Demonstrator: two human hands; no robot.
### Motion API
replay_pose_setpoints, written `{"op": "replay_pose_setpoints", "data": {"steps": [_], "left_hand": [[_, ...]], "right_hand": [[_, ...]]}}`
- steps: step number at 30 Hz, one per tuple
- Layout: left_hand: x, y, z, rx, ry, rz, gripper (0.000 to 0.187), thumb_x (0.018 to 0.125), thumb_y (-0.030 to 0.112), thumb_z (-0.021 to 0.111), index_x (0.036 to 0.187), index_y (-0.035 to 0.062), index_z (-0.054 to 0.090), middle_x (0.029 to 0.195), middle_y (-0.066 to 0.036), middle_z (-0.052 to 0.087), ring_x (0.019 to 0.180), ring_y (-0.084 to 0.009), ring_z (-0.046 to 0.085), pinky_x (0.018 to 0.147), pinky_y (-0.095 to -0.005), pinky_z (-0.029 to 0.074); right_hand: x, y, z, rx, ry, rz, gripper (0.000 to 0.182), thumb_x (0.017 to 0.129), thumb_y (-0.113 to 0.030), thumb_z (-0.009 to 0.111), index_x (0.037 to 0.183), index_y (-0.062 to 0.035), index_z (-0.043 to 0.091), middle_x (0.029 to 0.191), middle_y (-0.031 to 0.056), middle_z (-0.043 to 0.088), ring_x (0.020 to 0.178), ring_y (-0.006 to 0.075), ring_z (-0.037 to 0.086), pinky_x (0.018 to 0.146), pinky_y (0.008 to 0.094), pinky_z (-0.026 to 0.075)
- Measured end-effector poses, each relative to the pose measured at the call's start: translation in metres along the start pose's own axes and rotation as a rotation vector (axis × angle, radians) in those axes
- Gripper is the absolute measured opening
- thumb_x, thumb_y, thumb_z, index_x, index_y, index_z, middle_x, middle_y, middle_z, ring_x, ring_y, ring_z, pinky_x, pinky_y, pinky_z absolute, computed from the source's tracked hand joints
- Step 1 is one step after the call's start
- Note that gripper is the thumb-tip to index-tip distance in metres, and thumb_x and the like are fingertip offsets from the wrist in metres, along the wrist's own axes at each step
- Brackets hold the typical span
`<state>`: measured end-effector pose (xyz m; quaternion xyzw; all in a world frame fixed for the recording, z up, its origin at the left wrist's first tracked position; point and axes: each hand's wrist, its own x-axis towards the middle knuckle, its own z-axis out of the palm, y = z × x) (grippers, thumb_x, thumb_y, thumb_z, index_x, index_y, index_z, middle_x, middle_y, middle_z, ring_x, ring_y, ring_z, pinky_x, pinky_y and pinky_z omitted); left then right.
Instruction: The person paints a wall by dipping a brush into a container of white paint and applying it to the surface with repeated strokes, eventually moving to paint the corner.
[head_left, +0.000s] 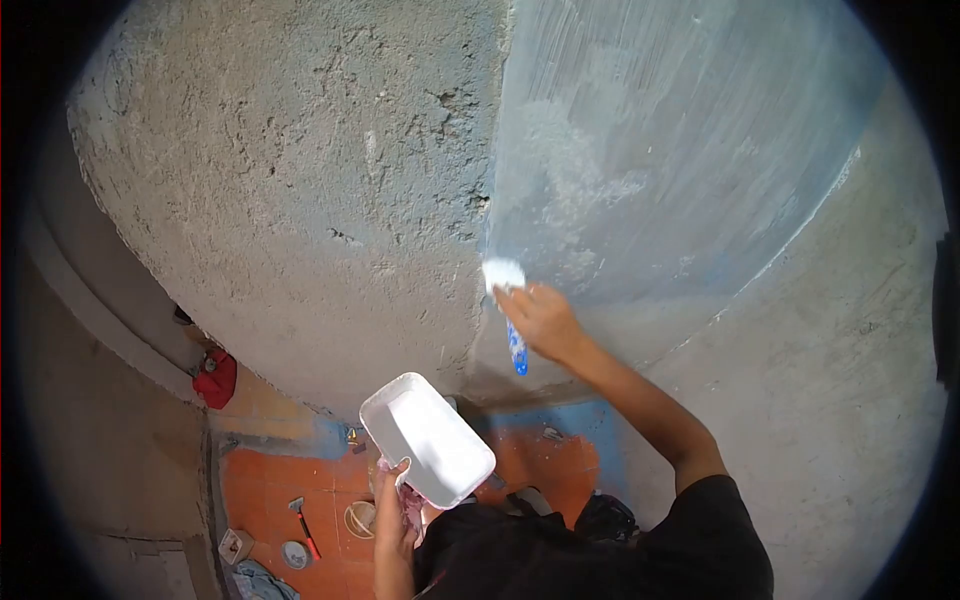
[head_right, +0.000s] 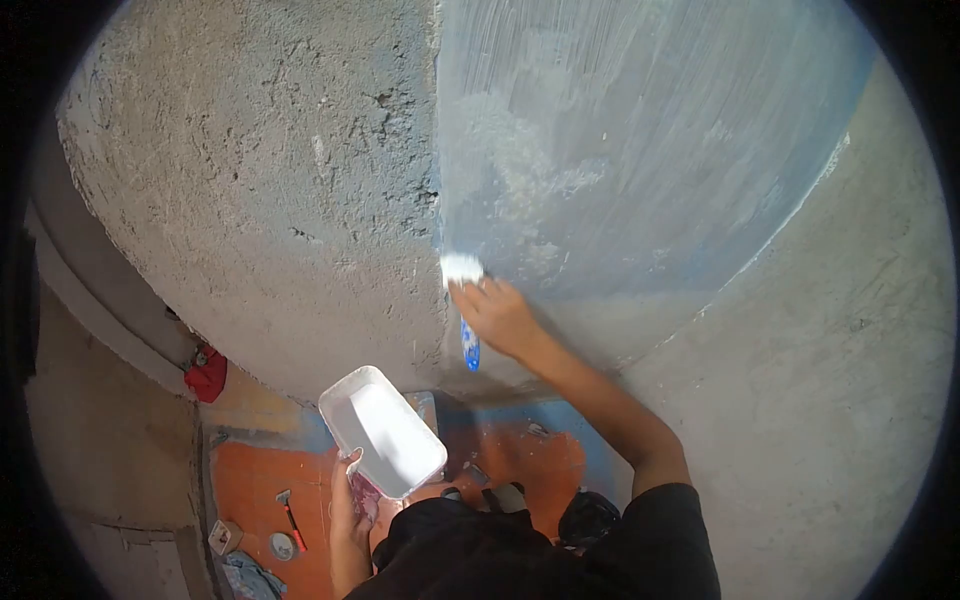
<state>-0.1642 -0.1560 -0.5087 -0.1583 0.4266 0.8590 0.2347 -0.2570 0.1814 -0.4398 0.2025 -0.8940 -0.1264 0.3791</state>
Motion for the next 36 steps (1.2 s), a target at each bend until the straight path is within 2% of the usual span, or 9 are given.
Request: {"op": "replay_pose_setpoints", "data": {"steps": [3, 10, 18, 21, 24, 27, 30, 33, 36], "left_hand": [[-0.005, 0.003, -0.002, 0.009, -0.014, 0.044, 0.055, 0.088, 0.026, 0.066, 0.135, 0.0048, 0.045, 0.119, -0.009, 0.059, 0.108, -0.0231, 0.061, 0.087, -0.0371, 0.052], [-0.002, 0.006, 0.006, 0.034, -0.049, 0.076, 0.056, 0.087, 0.027, 0.066, 0.134, 0.003, 0.046, 0.117, -0.01, 0.058, 0.107, -0.0235, 0.06, 0.088, -0.0366, 0.051], [0.006, 0.007, 0.02, -0.001, -0.12, 0.091, 0.057, 0.091, 0.019, 0.063, 0.141, 0.0039, 0.041, 0.121, -0.009, 0.059, 0.103, -0.0178, 0.064, 0.082, -0.031, 0.055], [0.008, 0.006, 0.029, 0.019, -0.128, 0.105, 0.059, 0.091, 0.019, 0.064, 0.142, 0.0039, 0.039, 0.121, -0.009, 0.059, 0.103, -0.0167, 0.063, 0.082, -0.0304, 0.055], [0.007, 0.005, 0.047, 0.07, -0.155, 0.119, 0.061, 0.091, 0.019, 0.065, 0.144, 0.0042, 0.038, 0.123, -0.009, 0.058, 0.105, -0.0168, 0.062, 0.082, -0.0307, 0.055], [0.008, -0.003, 0.061, 0.109, -0.203, 0.113, 0.064, 0.091, 0.018, 0.067, 0.145, 0.0042, 0.036, 0.125, -0.01, 0.057, 0.108, -0.0179, 0.061, 0.083, -0.0317, 0.055], [0.004, -0.017, 0.08, 0.126, -0.235, 0.08, 0.066, 0.091, 0.018, 0.069, 0.145, 0.004, 0.035, 0.126, -0.01, 0.057, 0.109, -0.0182, 0.061, 0.083, -0.033, 0.055], [-0.001, -0.038, 0.094, 0.156, -0.262, 0.037, 0.066, 0.091, 0.018, 0.069, 0.146, 0.0041, 0.035, 0.128, -0.011, 0.056, 0.11, -0.0184, 0.06, 0.083, -0.0338, 0.055], [-0.01, -0.059, 0.114, 0.152, -0.313, 0.01, 0.067, 0.092, 0.018, 0.069, 0.147, 0.0043, 0.033, 0.131, -0.011, 0.054, 0.112, -0.0186, 0.059, 0.083, -0.034, 0.055]], "right_hand": [[-0.011, 0.005, -0.001, 0.181, -0.12, 0.06, 0.037, 0.084, -0.014, 0.066, 0.12, -0.0087, 0.068, 0.098, 0.0074, 0.069, 0.084, 0.024, 0.065, 0.079, 0.0353, 0.053], [0.119, 0.09, -0.12, -0.153, 0.437, 0.141, 0.033, 0.085, -0.02, 0.069, 0.117, -0.0132, 0.069, 0.092, 0.0096, 0.067, 0.08, 0.0258, 0.063, 0.066, 0.037, 0.052], [-0.022, -0.003, 0.019, 0.032, 0.096, 0.119, 0.039, 0.086, -0.015, 0.064, 0.124, -0.008, 0.064, 0.095, 0.0069, 0.064, 0.083, 0.026, 0.061, 0.073, 0.0372, 0.05], [-0.05, -0.022, 0.019, 0.385, -0.056, 0.42, 0.032, 0.087, -0.012, 0.069, 0.118, -0.0062, 0.067, 0.098, 0.013, 0.067, 0.086, 0.0294, 0.065, 0.076, 0.0366, 0.053], [-0.044, -0.026, -0.011, 0.609, 0.141, 0.73, 0.027, 0.09, -0.019, 0.068, 0.111, -0.0024, 0.064, 0.094, 0.0115, 0.067, 0.082, 0.0273, 0.066, 0.075, 0.0355, 0.053], [-0.029, -0.037, -0.078, 1.202, 0.256, 1.038, 0.019, 0.091, -0.017, 0.068, 0.104, -0.0024, 0.064, 0.094, 0.0131, 0.068, 0.08, 0.0194, 0.067, 0.074, 0.031, 0.052], [-0.035, -0.047, -0.128, 1.275, 0.107, 1.079, 0.019, 0.089, -0.018, 0.07, 0.099, -0.002, 0.065, 0.087, 0.0124, 0.069, 0.074, 0.0138, 0.065, 0.07, 0.0286, 0.051], [-0.058, -0.053, -0.145, 1.09, -0.098, 1.065, 0.021, 0.087, -0.019, 0.072, 0.094, -0.0009, 0.066, 0.08, 0.0122, 0.069, 0.07, 0.0174, 0.066, 0.068, 0.0299, 0.05], [-0.079, -0.049, -0.157, 0.878, -0.187, 0.976, 0.027, 0.086, -0.027, 0.072, 0.093, -0.0015, 0.066, 0.079, 0.0161, 0.069, 0.072, 0.0333, 0.068, 0.068, 0.0399, 0.051]]}}
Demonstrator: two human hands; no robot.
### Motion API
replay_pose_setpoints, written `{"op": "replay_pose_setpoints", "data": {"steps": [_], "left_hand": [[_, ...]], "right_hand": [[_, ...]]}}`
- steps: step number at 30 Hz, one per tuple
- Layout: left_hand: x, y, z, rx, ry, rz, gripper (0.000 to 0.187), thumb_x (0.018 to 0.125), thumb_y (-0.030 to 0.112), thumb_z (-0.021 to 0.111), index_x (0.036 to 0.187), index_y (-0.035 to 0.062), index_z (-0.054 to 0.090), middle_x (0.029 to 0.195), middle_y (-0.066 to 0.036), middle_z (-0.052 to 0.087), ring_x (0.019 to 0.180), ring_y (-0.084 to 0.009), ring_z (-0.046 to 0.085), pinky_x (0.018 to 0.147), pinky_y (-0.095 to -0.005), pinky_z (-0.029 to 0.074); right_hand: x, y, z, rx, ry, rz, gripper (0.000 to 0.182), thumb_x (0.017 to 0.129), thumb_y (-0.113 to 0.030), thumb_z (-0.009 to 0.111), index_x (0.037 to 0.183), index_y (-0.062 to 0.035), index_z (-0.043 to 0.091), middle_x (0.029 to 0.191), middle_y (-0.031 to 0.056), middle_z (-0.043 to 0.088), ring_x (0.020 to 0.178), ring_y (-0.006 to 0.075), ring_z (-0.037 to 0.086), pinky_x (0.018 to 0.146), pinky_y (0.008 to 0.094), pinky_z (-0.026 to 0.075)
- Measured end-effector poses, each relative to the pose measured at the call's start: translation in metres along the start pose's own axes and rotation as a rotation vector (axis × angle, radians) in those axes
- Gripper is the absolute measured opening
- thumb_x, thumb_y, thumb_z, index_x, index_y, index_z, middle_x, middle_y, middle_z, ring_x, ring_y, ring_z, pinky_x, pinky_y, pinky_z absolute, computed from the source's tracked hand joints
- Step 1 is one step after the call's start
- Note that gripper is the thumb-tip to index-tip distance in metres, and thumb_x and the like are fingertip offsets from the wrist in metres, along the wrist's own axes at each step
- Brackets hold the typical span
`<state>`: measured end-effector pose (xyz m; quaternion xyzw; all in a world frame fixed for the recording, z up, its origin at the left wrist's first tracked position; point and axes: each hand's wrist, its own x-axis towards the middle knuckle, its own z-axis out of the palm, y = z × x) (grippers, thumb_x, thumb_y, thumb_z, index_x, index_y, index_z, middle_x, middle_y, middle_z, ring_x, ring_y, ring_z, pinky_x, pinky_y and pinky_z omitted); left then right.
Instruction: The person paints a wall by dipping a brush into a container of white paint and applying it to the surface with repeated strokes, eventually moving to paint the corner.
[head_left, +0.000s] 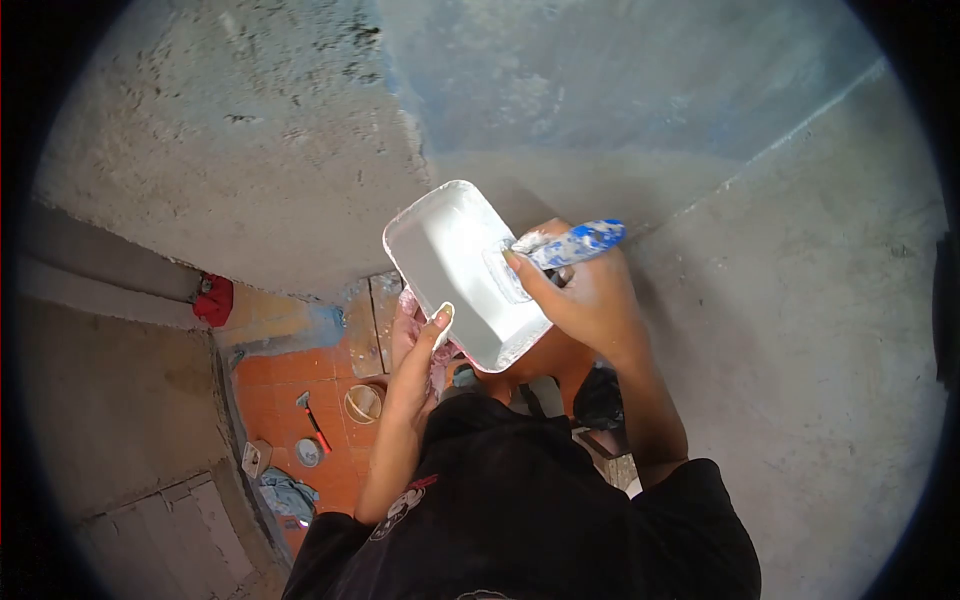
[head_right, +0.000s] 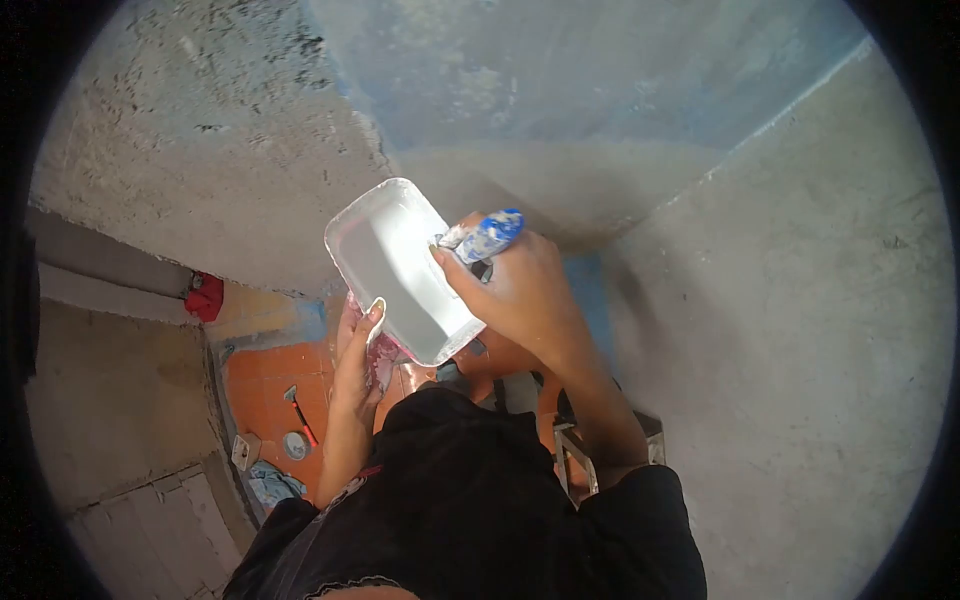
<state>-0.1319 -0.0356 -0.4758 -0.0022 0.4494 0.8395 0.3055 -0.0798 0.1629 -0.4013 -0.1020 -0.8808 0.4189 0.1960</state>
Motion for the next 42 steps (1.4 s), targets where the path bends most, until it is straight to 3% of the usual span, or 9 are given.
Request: {"op": "replay_pose_setpoints", "data": {"steps": [2, 14, 18, 20, 23, 32, 35, 37, 42], "left_hand": [[-0.003, -0.014, 0.015, 0.004, -0.013, -0.025, 0.067, 0.092, 0.018, 0.068, 0.147, 0.0045, 0.033, 0.132, -0.011, 0.053, 0.113, -0.0188, 0.059, 0.083, -0.034, 0.055], [-0.008, -0.095, 0.122, -0.005, -0.051, -0.096, 0.059, 0.094, 0.018, 0.066, 0.144, 0.0075, 0.036, 0.13, -0.007, 0.054, 0.114, -0.0175, 0.058, 0.085, -0.0347, 0.054], [-0.004, -0.12, 0.154, -0.011, -0.066, -0.122, 0.052, 0.094, 0.019, 0.066, 0.138, 0.008, 0.041, 0.121, -0.004, 0.058, 0.101, -0.0143, 0.062, 0.077, -0.0322, 0.056], [-0.003, -0.131, 0.166, 0.063, -0.069, -0.128, 0.057, 0.094, 0.023, 0.063, 0.142, 0.0059, 0.038, 0.126, -0.011, 0.056, 0.114, -0.024, 0.06, 0.093, -0.0412, 0.053], [-0.003, -0.144, 0.188, 0.009, -0.1, -0.146, 0.051, 0.093, 0.018, 0.067, 0.135, 0.0073, 0.041, 0.117, -0.005, 0.059, 0.095, -0.0138, 0.063, 0.075, -0.0314, 0.056], [0.003, -0.163, 0.22, 0.082, -0.151, -0.203, 0.049, 0.094, 0.019, 0.066, 0.135, 0.0082, 0.041, 0.119, -0.006, 0.058, 0.099, -0.0169, 0.063, 0.08, -0.0361, 0.055], [0.002, -0.158, 0.23, 0.089, -0.166, -0.217, 0.05, 0.094, 0.019, 0.065, 0.136, 0.008, 0.041, 0.119, -0.007, 0.059, 0.096, -0.0169, 0.064, 0.078, -0.0351, 0.056], [0.005, -0.157, 0.235, 0.103, -0.177, -0.234, 0.05, 0.094, 0.018, 0.065, 0.136, 0.0076, 0.041, 0.119, -0.008, 0.058, 0.094, -0.0169, 0.065, 0.076, -0.0341, 0.057], [0.021, -0.158, 0.242, 0.138, -0.176, -0.262, 0.051, 0.094, 0.016, 0.065, 0.137, 0.006, 0.04, 0.122, -0.01, 0.058, 0.097, -0.0183, 0.065, 0.079, -0.0337, 0.057]], "right_hand": [[-0.01, 0.011, -0.012, -0.116, -0.01, 0.005, 0.03, 0.087, -0.031, 0.07, 0.093, -0.0014, 0.066, 0.081, 0.0183, 0.069, 0.076, 0.0408, 0.066, 0.069, 0.0465, 0.051], [-0.065, 0.072, -0.131, -0.108, 0.213, 0.031, 0.021, 0.086, -0.025, 0.072, 0.088, -0.0039, 0.068, 0.08, 0.0147, 0.07, 0.069, 0.036, 0.068, 0.063, 0.0424, 0.052], [-0.082, 0.093, -0.168, -0.141, 0.351, 0.048, 0.017, 0.085, -0.014, 0.075, 0.089, 0.0012, 0.069, 0.072, 0.0102, 0.07, 0.066, 0.017, 0.069, 0.06, 0.0296, 0.051], [-0.087, 0.106, -0.183, -0.117, 0.437, 0.037, 0.017, 0.086, -0.013, 0.075, 0.091, 0.0022, 0.069, 0.074, 0.0113, 0.071, 0.066, 0.0172, 0.069, 0.06, 0.0295, 0.051], [-0.097, 0.122, -0.205, -0.108, 0.542, 0.082, 0.017, 0.087, -0.012, 0.073, 0.092, 0.0042, 0.068, 0.078, 0.0117, 0.071, 0.068, 0.0151, 0.068, 0.061, 0.0281, 0.051], [-0.12, 0.158, -0.229, 0.116, 0.613, 0.113, 0.017, 0.092, -0.012, 0.07, 0.091, 0.0039, 0.065, 0.076, 0.0025, 0.067, 0.068, 0.0043, 0.059, 0.059, 0.0209, 0.046], [-0.124, 0.171, -0.24, 0.174, 0.736, 0.267, 0.019, 0.09, -0.015, 0.071, 0.088, 0.0035, 0.067, 0.074, 0.0121, 0.071, 0.067, 0.0168, 0.069, 0.062, 0.0299, 0.051], [-0.125, 0.181, -0.245, 0.242, 0.781, 0.225, 0.018, 0.094, -0.015, 0.07, 0.088, 0.0006, 0.064, 0.073, -0.0012, 0.063, 0.062, 0.0021, 0.052, 0.053, 0.0192, 0.038], [-0.12, 0.184, -0.241, 0.417, 0.725, 0.272, 0.02, 0.093, -0.017, 0.07, 0.087, 0.0017, 0.065, 0.078, 0.0005, 0.065, 0.069, 0.004, 0.056, 0.058, 0.0226, 0.043]]}}
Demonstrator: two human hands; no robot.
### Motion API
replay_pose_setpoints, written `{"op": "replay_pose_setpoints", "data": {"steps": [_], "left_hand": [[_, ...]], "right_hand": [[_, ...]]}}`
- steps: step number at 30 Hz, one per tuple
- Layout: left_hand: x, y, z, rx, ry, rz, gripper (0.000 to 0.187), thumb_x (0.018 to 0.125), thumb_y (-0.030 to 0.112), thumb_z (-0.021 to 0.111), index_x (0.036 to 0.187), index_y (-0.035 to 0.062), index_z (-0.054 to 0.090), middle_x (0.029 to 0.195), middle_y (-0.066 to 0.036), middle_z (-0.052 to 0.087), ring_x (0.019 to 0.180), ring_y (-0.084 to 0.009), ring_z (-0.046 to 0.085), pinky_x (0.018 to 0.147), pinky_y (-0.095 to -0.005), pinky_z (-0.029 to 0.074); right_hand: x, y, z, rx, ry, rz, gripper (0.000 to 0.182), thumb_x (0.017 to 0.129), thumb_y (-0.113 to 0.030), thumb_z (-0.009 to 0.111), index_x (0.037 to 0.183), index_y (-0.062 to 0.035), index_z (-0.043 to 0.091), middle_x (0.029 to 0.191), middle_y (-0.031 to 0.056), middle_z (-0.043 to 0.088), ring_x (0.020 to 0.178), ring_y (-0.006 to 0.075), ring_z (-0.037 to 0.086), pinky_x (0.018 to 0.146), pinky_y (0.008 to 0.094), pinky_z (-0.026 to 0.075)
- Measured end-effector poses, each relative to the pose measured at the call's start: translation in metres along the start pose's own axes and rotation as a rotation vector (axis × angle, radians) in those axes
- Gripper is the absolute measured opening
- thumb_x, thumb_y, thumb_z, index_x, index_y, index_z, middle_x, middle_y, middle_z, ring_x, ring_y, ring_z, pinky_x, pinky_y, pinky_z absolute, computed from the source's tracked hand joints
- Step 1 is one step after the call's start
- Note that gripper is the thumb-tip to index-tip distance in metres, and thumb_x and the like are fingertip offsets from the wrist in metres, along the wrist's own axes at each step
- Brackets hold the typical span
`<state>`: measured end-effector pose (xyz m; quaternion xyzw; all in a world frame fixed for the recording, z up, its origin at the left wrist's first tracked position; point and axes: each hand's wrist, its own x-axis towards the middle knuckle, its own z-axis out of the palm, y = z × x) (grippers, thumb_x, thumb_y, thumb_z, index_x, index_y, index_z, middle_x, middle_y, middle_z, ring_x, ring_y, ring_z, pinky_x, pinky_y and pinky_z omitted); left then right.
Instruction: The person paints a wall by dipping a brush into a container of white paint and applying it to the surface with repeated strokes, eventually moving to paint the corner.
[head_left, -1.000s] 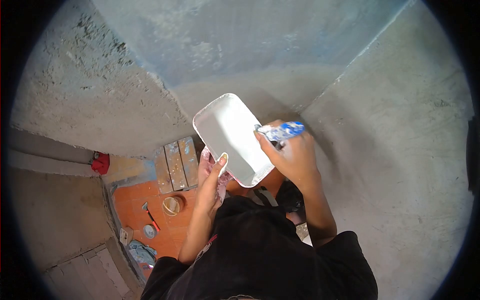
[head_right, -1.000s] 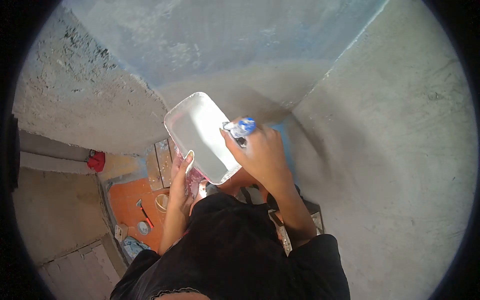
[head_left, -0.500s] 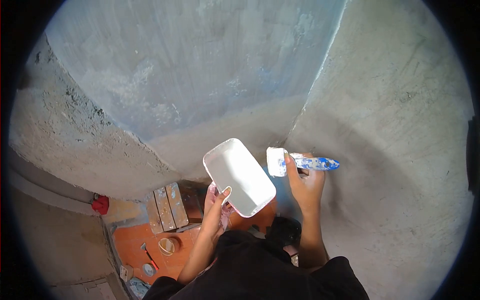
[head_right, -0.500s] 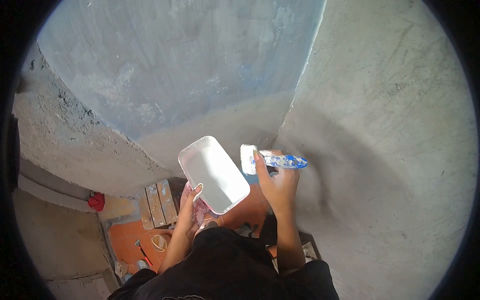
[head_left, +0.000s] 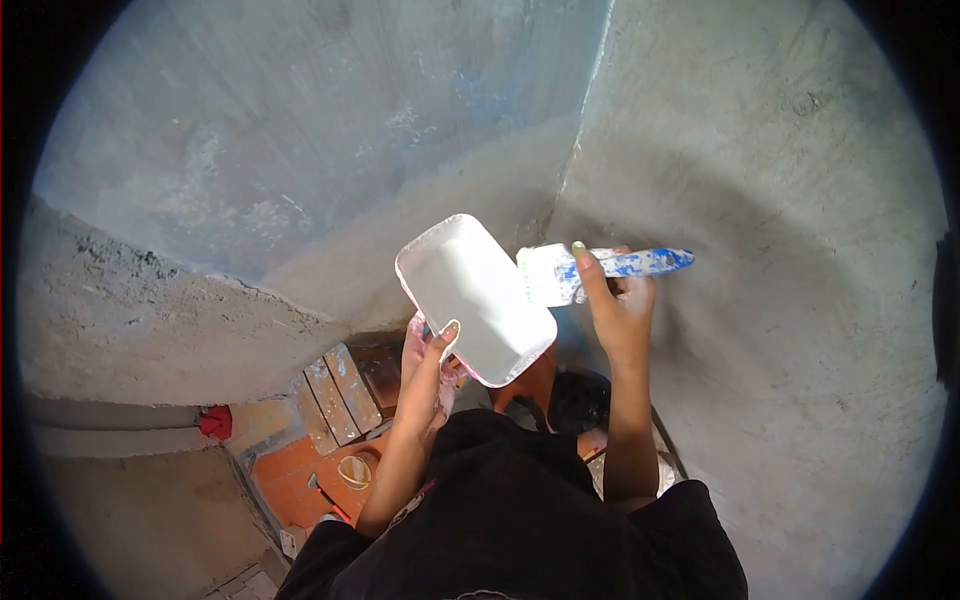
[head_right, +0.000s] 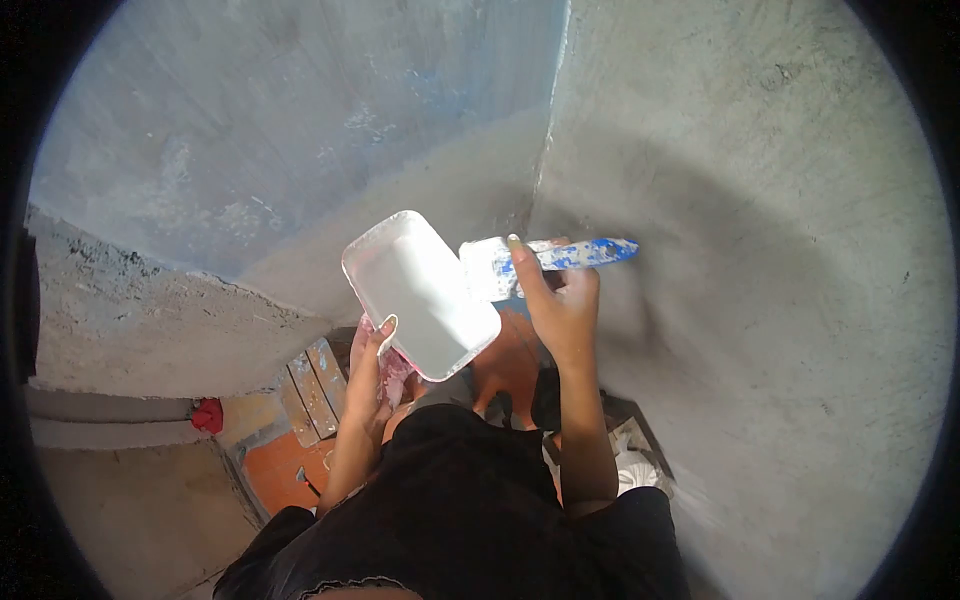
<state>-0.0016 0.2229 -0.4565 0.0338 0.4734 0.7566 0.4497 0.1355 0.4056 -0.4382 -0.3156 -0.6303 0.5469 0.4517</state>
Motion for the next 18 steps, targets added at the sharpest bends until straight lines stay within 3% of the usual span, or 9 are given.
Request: {"op": "replay_pose_setpoints", "data": {"steps": [4, 13, 18], "left_hand": [[0.019, 0.006, -0.002, -0.021, -0.021, -0.043, 0.052, 0.094, 0.014, 0.064, 0.139, 0.0057, 0.038, 0.125, -0.01, 0.057, 0.103, -0.0188, 0.063, 0.085, -0.0355, 0.056], [0.081, 0.03, -0.017, 0.013, -0.092, -0.098, 0.057, 0.094, 0.012, 0.064, 0.143, 0.0048, 0.035, 0.129, -0.011, 0.054, 0.109, -0.019, 0.061, 0.089, -0.0353, 0.053], [0.113, 0.04, -0.025, 0.0, -0.185, -0.126, 0.058, 0.095, 0.012, 0.063, 0.144, 0.0034, 0.034, 0.129, -0.011, 0.054, 0.11, -0.0186, 0.06, 0.089, -0.0346, 0.053]], "right_hand": [[0.013, 0.023, 0.005, 0.113, 0.064, 0.055, 0.021, 0.093, -0.018, 0.071, 0.086, 0.0004, 0.066, 0.075, -0.0018, 0.062, 0.067, 0.0032, 0.052, 0.058, 0.022, 0.041], [0.047, 0.046, 0.027, 0.06, 0.262, 0.126, 0.023, 0.093, -0.022, 0.071, 0.089, -0.001, 0.065, 0.076, -0.0023, 0.062, 0.066, 0.0035, 0.052, 0.056, 0.0209, 0.039], [0.05, 0.053, 0.046, 0.315, 0.438, 0.28, 0.021, 0.093, -0.022, 0.071, 0.097, -0.003, 0.064, 0.085, 0.0017, 0.065, 0.072, 0.0077, 0.061, 0.062, 0.0226, 0.048]]}}
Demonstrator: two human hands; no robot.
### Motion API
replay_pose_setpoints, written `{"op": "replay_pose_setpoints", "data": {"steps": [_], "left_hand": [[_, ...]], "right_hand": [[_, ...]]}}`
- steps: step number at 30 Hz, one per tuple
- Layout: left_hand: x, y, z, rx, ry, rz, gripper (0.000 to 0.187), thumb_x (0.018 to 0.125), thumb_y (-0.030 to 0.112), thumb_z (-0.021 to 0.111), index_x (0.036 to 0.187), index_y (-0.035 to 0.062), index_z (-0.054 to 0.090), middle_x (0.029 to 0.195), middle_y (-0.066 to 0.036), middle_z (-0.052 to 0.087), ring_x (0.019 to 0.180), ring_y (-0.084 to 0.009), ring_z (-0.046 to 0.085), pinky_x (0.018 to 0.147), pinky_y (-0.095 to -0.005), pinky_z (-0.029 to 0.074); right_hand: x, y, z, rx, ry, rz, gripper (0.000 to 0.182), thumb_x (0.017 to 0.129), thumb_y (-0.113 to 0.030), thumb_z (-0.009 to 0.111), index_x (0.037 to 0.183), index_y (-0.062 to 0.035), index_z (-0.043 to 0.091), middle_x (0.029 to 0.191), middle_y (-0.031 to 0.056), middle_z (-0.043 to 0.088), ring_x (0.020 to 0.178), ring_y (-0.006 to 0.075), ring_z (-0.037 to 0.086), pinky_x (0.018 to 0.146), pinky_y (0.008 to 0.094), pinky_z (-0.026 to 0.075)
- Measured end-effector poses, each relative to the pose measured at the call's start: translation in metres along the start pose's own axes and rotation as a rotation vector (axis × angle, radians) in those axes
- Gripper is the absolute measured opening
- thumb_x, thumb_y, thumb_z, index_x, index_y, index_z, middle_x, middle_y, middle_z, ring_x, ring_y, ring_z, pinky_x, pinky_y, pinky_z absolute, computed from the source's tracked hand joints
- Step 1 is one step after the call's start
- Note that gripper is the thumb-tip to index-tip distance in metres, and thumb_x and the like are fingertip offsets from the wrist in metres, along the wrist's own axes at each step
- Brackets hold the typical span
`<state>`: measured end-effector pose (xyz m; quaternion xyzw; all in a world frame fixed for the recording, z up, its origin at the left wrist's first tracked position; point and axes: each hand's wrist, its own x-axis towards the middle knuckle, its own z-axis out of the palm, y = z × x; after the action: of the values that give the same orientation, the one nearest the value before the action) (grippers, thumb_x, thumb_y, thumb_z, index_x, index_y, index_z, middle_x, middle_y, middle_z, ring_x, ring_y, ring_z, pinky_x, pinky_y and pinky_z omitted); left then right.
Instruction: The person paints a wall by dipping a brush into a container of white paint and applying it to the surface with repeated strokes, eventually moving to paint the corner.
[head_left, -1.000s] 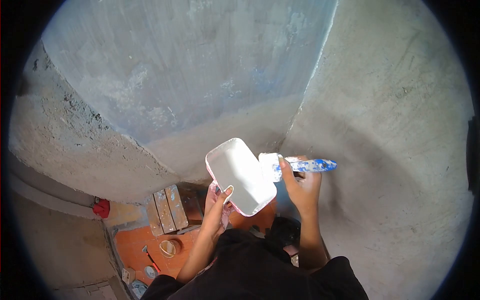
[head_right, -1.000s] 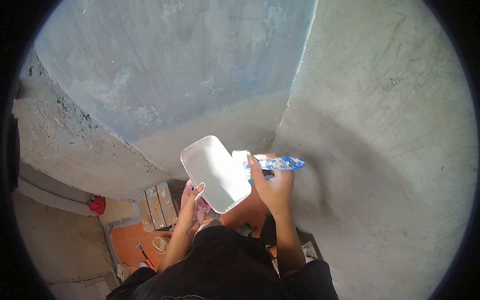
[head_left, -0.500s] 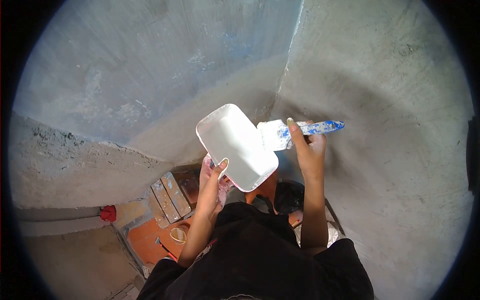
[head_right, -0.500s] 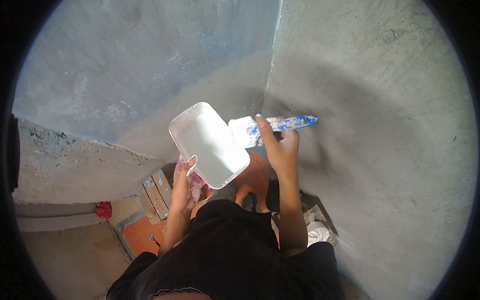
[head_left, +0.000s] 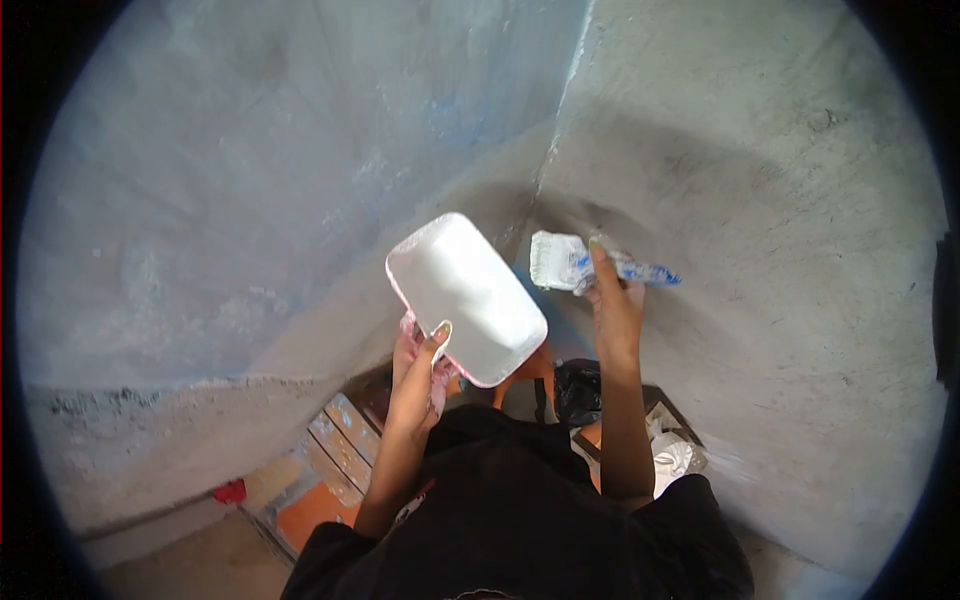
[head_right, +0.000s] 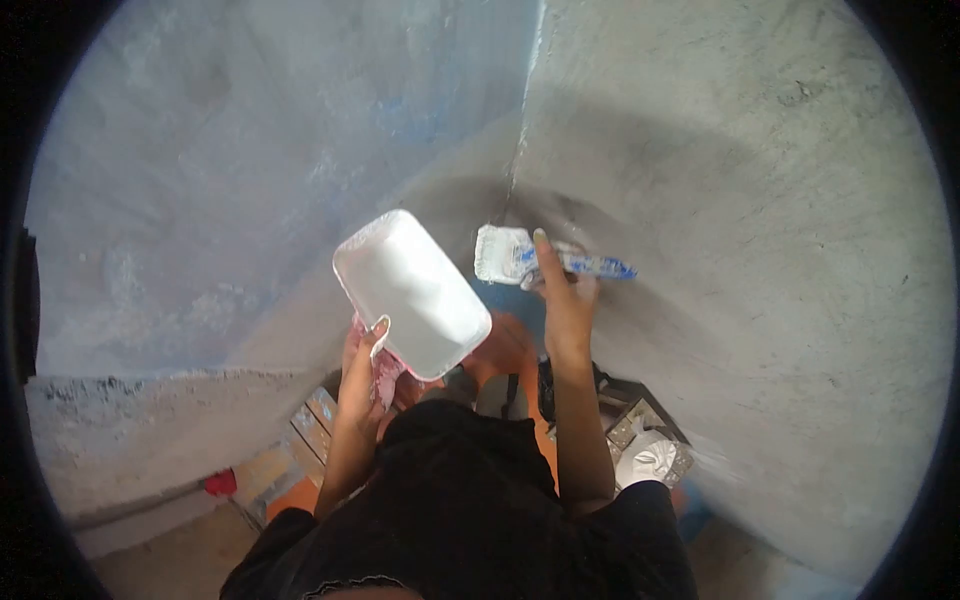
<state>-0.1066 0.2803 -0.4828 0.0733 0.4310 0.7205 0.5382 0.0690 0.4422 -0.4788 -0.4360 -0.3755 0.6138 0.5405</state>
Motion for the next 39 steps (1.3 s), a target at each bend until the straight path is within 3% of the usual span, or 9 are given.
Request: {"op": "replay_pose_setpoints", "data": {"steps": [5, 11, 13, 16, 25, 30, 33, 35, 39], "left_hand": [[0.016, 0.009, 0.0, 0.044, -0.001, -0.023, 0.056, 0.095, 0.014, 0.063, 0.143, 0.004, 0.036, 0.13, -0.012, 0.053, 0.114, -0.0222, 0.058, 0.09, -0.0367, 0.053], [0.027, 0.011, 0.008, 0.095, 0.122, -0.052, 0.057, 0.093, 0.015, 0.063, 0.144, 0.0067, 0.037, 0.131, -0.013, 0.053, 0.117, -0.026, 0.056, 0.093, -0.0419, 0.051], [0.027, 0.013, 0.012, 0.086, 0.117, -0.02, 0.057, 0.093, 0.016, 0.063, 0.144, 0.0063, 0.038, 0.131, -0.012, 0.053, 0.117, -0.0263, 0.057, 0.094, -0.0418, 0.051], [0.03, 0.007, 0.01, 0.107, 0.102, 0.033, 0.057, 0.095, 0.033, 0.061, 0.138, 0.0008, 0.043, 0.13, -0.015, 0.057, 0.119, -0.0293, 0.058, 0.098, -0.0449, 0.05], [0.017, 0.0, 0.017, 0.144, 0.294, 0.062, 0.061, 0.094, 0.038, 0.06, 0.138, 0.0, 0.044, 0.134, -0.015, 0.056, 0.123, -0.0301, 0.056, 0.104, -0.0462, 0.045], [0.022, -0.005, 0.011, 0.174, 0.305, 0.037, 0.061, 0.094, 0.039, 0.06, 0.138, 0.0001, 0.044, 0.134, -0.015, 0.055, 0.122, -0.0305, 0.056, 0.102, -0.0467, 0.047], [0.027, -0.008, 0.004, 0.173, 0.3, 0.009, 0.061, 0.094, 0.039, 0.06, 0.137, -0.0004, 0.045, 0.132, -0.015, 0.056, 0.12, -0.0301, 0.057, 0.101, -0.0461, 0.047], [0.027, -0.011, 0.004, 0.163, 0.284, -0.004, 0.06, 0.094, 0.039, 0.06, 0.136, -0.0007, 0.045, 0.131, -0.015, 0.057, 0.119, -0.0296, 0.058, 0.101, -0.0453, 0.048], [0.028, -0.013, 0.014, 0.147, 0.271, 0.009, 0.058, 0.094, 0.038, 0.06, 0.135, -0.001, 0.045, 0.129, -0.014, 0.058, 0.118, -0.0283, 0.058, 0.101, -0.0434, 0.048]], "right_hand": [[0.034, 0.034, -0.016, 0.173, 0.074, 0.148, 0.036, 0.093, -0.019, 0.071, 0.121, -0.0037, 0.056, 0.111, 0.0072, 0.066, 0.097, 0.0159, 0.066, 0.082, 0.0323, 0.054], [0.134, -0.01, 0.038, 0.226, 0.085, -0.066, 0.048, 0.089, -0.027, 0.076, 0.124, 0.0002, 0.058, 0.122, 0.0098, 0.062, 0.113, 0.0205, 0.061, 0.1, 0.037, 0.049], [0.159, -0.027, 0.062, 0.321, 0.055, -0.094, 0.053, 0.089, -0.029, 0.076, 0.126, 0.0025, 0.056, 0.127, 0.0112, 0.06, 0.118, 0.0216, 0.059, 0.104, 0.0379, 0.047], [0.194, -0.024, 0.085, 0.416, 0.014, -0.101, 0.057, 0.09, -0.03, 0.074, 0.131, 0.004, 0.052, 0.131, 0.0126, 0.057, 0.12, 0.0224, 0.057, 0.104, 0.0379, 0.047], [0.239, 0.067, 0.084, 0.529, 0.073, -0.017, 0.06, 0.094, -0.032, 0.07, 0.134, 0.0055, 0.048, 0.134, 0.0147, 0.055, 0.122, 0.0251, 0.056, 0.107, 0.0398, 0.046], [0.242, 0.134, 0.062, 0.38, 0.205, -0.003, 0.037, 0.095, -0.03, 0.068, 0.12, -0.0045, 0.057, 0.117, 0.0086, 0.063, 0.104, 0.02, 0.064, 0.087, 0.0325, 0.056], [0.253, 0.135, 0.059, 0.039, 0.256, -0.211, 0.031, 0.095, -0.025, 0.068, 0.112, -0.0021, 0.059, 0.105, 0.0087, 0.067, 0.095, 0.0158, 0.065, 0.079, 0.0298, 0.054], [0.245, 0.086, 0.077, -0.152, 0.333, -0.466, 0.02, 0.093, -0.02, 0.067, 0.093, -0.0006, 0.063, 0.081, 0.0097, 0.069, 0.077, 0.0175, 0.066, 0.07, 0.0324, 0.051], [0.237, -0.025, 0.12, -0.114, 0.208, -0.653, 0.021, 0.092, -0.02, 0.068, 0.09, -0.0005, 0.061, 0.079, 0.0098, 0.068, 0.071, 0.0165, 0.065, 0.065, 0.0344, 0.051]]}}
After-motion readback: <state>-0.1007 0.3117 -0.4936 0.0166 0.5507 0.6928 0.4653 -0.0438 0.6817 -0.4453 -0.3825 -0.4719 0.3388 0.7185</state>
